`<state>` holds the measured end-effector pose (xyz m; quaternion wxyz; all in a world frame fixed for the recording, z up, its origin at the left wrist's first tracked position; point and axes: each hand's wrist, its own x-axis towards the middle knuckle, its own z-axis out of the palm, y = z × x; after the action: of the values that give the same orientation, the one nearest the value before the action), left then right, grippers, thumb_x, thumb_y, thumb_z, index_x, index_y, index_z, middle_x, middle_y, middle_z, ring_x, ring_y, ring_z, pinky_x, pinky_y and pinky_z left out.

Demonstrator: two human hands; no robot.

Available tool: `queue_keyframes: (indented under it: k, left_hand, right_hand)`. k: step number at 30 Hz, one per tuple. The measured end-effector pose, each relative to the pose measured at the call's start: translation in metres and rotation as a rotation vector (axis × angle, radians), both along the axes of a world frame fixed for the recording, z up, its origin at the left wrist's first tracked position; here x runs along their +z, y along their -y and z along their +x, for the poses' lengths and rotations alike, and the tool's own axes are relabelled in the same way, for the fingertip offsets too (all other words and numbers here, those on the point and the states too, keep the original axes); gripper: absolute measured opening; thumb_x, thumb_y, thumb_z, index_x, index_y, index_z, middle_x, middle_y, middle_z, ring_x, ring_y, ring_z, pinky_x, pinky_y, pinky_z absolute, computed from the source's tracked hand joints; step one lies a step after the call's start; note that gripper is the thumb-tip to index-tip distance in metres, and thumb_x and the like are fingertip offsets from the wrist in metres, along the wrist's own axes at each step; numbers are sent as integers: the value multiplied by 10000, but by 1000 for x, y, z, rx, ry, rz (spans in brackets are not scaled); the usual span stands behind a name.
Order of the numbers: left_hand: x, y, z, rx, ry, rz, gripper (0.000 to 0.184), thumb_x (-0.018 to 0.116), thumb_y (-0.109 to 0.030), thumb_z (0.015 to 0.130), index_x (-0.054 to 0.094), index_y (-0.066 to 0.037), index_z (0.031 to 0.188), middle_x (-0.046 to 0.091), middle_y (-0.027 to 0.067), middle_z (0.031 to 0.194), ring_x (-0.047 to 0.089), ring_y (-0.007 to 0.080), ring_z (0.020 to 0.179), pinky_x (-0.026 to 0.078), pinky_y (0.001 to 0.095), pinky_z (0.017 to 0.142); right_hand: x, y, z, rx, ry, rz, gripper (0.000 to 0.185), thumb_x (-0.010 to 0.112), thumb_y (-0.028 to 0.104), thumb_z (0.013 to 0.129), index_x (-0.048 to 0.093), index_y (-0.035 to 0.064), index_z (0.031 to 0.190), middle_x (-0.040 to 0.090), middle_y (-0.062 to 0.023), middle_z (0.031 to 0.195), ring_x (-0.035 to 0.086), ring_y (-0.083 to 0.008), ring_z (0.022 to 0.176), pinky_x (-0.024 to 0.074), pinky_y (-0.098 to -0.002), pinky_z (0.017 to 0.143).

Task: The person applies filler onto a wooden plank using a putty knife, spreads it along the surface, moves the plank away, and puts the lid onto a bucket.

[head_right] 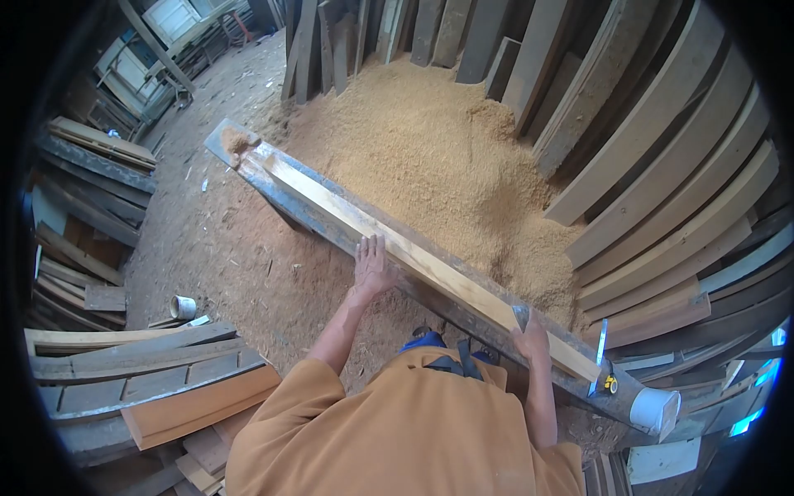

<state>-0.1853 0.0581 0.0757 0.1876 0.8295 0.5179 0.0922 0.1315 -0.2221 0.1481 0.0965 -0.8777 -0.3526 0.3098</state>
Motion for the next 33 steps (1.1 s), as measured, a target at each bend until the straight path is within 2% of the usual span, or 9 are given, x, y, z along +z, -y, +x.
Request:
queue_keyframes:
  k: [7,10,14,20,23,24,26,29,33]
  left_hand:
    - [-7,-60,-28,143,-105,20,938,705,-376,854,277,61,1565,275,302,1627,175,496,1534,91,554,1273]
    - [-8,-60,-26,76,-128,-6,901,694,-390,862,318,45,1555,260,298,1636,166,498,1537,85,553,1274]
    - [13,-17,5,-122,-156,26,829,702,-403,853,408,-20,1527,319,290,1616,179,501,1536,93,550,1274]
    - [-5,80,53,-525,117,-48,754,737,-342,841,468,-41,1478,419,279,1549,319,479,1480,209,549,1248]
    - [-4,112,68,-437,273,-101,741,754,-290,836,469,-48,1476,408,282,1557,327,466,1481,242,556,1240]
    - [-4,119,71,-393,324,-52,737,769,-267,828,476,-45,1467,444,275,1527,373,464,1448,283,548,1224]
    - [5,127,75,-328,400,-90,725,755,-269,838,475,-46,1468,461,269,1505,383,455,1437,282,545,1218]
    - [29,137,82,-234,417,-85,699,758,-249,837,488,-46,1449,515,253,1451,436,433,1396,327,536,1181]
    - [24,136,84,-147,457,-142,564,754,-201,861,544,-43,1360,683,219,1196,641,382,1163,500,496,984]
  right_hand:
    - [-4,5,1,-23,-20,-34,805,711,238,858,370,-47,1529,486,-311,1496,474,-423,1404,363,-427,1191]
    - [-4,2,1,-14,-40,-33,798,702,231,867,363,-38,1538,479,-305,1507,466,-415,1414,360,-419,1194]
    - [-16,0,0,3,-33,41,796,687,208,867,353,-14,1555,455,-296,1532,434,-397,1446,336,-410,1209]
    - [-7,-15,-4,85,-171,125,785,667,160,861,350,0,1562,448,-296,1539,371,-387,1489,288,-403,1233]
    - [-27,-18,12,279,-77,272,770,662,99,864,353,8,1563,451,-272,1551,607,-353,1264,463,-394,1091]
    - [-19,-22,11,200,-193,268,774,659,74,861,350,10,1567,496,-259,1505,634,-313,1130,497,-379,996]
    - [8,-37,3,37,-424,253,784,654,24,855,344,14,1575,586,-233,1412,688,-231,862,566,-350,806]
    - [9,-43,8,80,-547,352,815,652,-16,848,318,15,1591,673,-164,1173,581,-124,646,524,-307,613]
    - [-28,-36,36,365,-380,330,835,664,-13,842,310,21,1598,668,-191,1219,625,-152,712,549,-324,674]
